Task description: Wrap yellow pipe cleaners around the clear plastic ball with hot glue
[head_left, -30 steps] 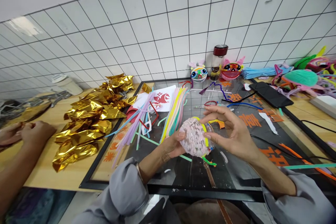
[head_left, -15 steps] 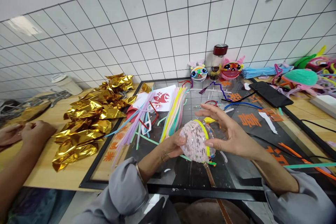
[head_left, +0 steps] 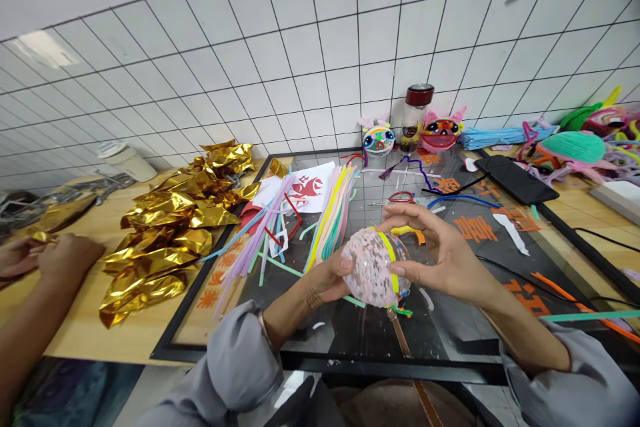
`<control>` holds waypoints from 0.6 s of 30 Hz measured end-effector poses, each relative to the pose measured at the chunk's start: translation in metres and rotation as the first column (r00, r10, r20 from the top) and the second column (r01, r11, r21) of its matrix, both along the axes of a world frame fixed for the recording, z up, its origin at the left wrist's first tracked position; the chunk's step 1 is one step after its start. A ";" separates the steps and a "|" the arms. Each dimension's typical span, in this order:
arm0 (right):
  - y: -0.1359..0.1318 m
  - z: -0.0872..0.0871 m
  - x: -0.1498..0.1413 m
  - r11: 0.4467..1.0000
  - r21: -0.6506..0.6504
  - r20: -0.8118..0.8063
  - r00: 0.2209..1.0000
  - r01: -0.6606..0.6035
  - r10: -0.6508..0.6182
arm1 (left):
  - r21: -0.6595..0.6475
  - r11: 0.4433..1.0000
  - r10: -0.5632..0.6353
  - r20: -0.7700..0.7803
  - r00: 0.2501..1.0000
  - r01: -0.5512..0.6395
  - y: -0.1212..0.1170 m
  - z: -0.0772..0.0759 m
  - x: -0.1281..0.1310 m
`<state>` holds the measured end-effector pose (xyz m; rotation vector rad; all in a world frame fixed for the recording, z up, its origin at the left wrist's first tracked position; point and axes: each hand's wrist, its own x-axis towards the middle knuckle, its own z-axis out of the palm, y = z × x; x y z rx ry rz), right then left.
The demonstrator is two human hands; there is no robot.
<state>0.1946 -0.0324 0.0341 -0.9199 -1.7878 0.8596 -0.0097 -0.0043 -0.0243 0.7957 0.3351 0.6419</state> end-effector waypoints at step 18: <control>-0.002 -0.008 -0.010 0.960 0.191 -0.048 0.979 0.204 -0.198 | -0.139 0.990 0.049 0.088 0.995 -0.037 0.001 -0.007 0.003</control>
